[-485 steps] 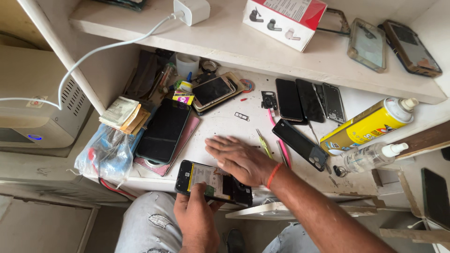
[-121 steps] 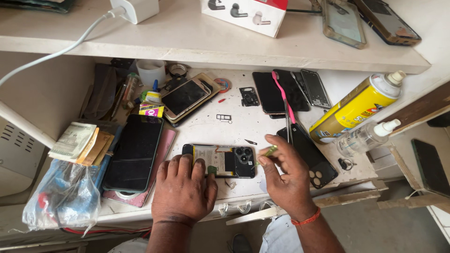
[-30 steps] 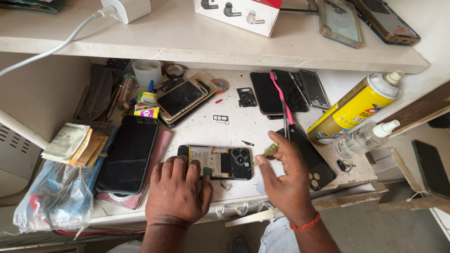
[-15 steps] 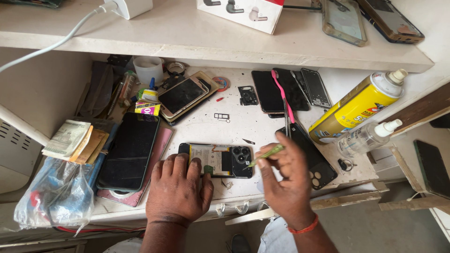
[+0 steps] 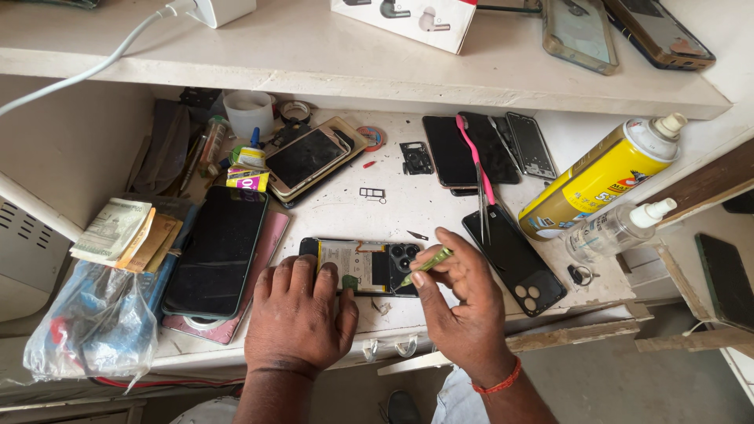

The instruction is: The person disassembles a smartphone by prying off the back cover and removing internal components. They use a prying tool and a screwdriver to separate the case and unscrew parts. The person then handles another smartphone, removing its back cover and placing it aside.

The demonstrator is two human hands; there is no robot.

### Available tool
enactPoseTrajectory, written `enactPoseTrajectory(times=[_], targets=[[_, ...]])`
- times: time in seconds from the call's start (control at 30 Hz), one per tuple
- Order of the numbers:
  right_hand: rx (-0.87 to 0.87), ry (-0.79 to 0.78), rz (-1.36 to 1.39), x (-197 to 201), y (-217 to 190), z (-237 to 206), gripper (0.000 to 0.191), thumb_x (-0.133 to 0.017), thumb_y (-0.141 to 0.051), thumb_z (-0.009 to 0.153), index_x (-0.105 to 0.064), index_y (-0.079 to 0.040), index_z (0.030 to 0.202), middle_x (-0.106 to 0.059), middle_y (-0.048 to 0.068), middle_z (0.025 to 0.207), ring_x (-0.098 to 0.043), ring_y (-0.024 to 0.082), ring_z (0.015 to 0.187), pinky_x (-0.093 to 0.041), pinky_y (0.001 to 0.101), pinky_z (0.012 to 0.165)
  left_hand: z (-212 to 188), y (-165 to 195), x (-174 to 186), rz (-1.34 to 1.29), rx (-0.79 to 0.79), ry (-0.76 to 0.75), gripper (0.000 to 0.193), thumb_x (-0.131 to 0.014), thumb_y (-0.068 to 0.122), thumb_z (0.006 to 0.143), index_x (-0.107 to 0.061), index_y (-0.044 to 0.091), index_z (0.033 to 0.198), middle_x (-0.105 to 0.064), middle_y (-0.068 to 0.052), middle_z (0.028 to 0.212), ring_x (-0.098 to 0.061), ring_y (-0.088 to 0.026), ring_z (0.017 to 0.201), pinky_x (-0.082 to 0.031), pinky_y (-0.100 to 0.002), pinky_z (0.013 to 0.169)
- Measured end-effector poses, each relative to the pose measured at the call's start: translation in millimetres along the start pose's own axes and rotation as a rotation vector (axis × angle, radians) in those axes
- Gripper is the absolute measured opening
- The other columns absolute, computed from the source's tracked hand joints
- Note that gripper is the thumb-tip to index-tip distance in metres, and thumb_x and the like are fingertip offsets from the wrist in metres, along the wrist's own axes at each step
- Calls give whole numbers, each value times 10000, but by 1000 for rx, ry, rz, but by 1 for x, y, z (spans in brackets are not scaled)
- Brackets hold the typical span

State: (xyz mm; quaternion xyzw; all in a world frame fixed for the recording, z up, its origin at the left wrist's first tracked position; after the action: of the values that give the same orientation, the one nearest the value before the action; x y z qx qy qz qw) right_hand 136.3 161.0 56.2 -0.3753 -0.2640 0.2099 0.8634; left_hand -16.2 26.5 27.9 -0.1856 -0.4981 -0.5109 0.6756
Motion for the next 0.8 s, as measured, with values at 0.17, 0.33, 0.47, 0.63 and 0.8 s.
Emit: enactPoseTrajectory(times=[0.17, 0.33, 0.47, 0.63, 0.8], targets=[[-18, -37, -7, -1, 0, 1, 589, -651, 121, 946, -421, 16, 1478, -685, 146, 1148, -716, 185, 1089, -632, 312, 933, 0, 0, 0, 13, 10, -22, 452, -597, 405, 840, -645, 76, 1147, -602, -173, 1142, -561, -364, 1136, -421, -552, 990], [62, -126, -67, 0, -6, 4, 585, -626, 110, 970, -413, 7, 1505, -711, 158, 1188, -737, 203, 1130, -631, 327, 985, 2, 1, -1, 15, 24, -47, 454, -594, 408, 838, -644, 81, 1150, -601, -173, 1135, -561, -365, 1137, -421, -552, 986], [18, -163, -64, 3, -7, 6, 607, -607, 107, 968, -390, 8, 1527, -708, 177, 1220, -743, 216, 1139, -629, 329, 984, 2, 0, 0, 16, 23, -63, 454, -590, 407, 844, -639, 82, 1158, -598, -170, 1137, -559, -356, 1139, -419, -550, 997], [-36, -156, -26, 4, -6, 7, 606, -603, 102, 971, -381, 4, 1527, -707, 178, 1227, -744, 213, 1131, -627, 323, 962, 2, 1, -1, 23, 21, -66, 462, -583, 417, 851, -636, 88, 1171, -595, -166, 1132, -559, -349, 1139, -415, -555, 1006], [6, -148, -95, 2, -8, 8, 573, -644, 74, 953, -447, 2, 1486, -719, 157, 1196, -750, 197, 1111, -640, 306, 952, 1, 0, -1, 27, 25, -74, 458, -578, 419, 851, -632, 86, 1159, -595, -167, 1143, -561, -347, 1143, -416, -552, 1003]])
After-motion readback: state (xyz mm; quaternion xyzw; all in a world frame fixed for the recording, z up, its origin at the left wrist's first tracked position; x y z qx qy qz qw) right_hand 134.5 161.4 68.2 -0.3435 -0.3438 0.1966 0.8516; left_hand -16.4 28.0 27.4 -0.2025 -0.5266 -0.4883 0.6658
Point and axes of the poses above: each hand's wrist, its own z-axis towards the middle knuckle, its own x-axis out of the back of the hand, y = z × x, the point moved 3 cm from there along z, towards the middle knuckle
